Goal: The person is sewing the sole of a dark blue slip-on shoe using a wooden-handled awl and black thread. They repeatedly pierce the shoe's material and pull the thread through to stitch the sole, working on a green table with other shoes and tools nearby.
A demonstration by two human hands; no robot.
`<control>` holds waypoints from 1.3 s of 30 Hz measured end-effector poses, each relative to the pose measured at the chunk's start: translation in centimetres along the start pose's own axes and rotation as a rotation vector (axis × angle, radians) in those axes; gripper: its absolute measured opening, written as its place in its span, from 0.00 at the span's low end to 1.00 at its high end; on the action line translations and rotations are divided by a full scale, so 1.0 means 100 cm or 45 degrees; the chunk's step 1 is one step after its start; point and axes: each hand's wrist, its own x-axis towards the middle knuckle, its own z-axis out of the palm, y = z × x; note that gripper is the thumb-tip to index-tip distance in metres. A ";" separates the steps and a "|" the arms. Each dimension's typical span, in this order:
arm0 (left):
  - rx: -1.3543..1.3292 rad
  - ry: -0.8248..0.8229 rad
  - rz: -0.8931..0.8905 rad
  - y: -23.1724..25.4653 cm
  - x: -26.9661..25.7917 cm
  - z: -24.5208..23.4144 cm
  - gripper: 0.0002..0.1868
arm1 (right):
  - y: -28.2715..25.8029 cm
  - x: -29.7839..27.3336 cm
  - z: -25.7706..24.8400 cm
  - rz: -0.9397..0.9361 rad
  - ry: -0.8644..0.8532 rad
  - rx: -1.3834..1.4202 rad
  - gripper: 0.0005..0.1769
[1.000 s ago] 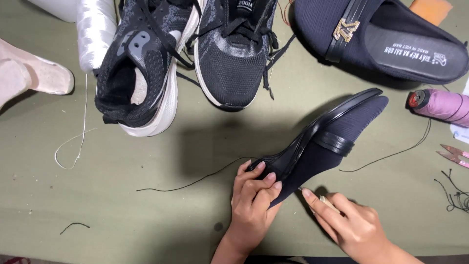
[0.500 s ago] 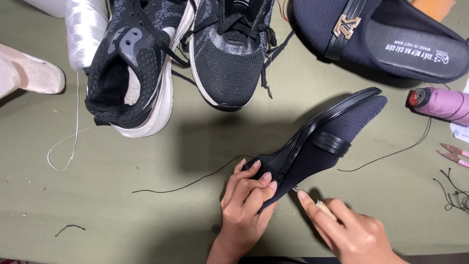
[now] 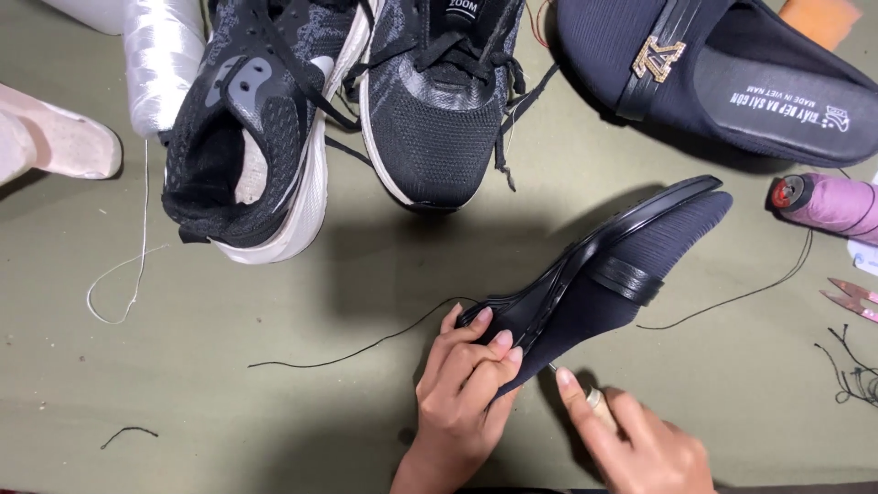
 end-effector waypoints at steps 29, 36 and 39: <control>-0.108 0.031 -0.120 0.000 0.004 -0.001 0.04 | 0.038 0.041 -0.030 -0.268 -0.092 0.322 0.20; -0.211 0.096 -0.194 -0.001 0.017 -0.008 0.07 | 0.011 0.054 -0.051 -0.305 -0.353 -0.203 0.34; -0.267 0.131 -0.274 0.000 0.026 -0.011 0.07 | -0.006 0.068 -0.050 -0.238 0.027 -0.486 0.24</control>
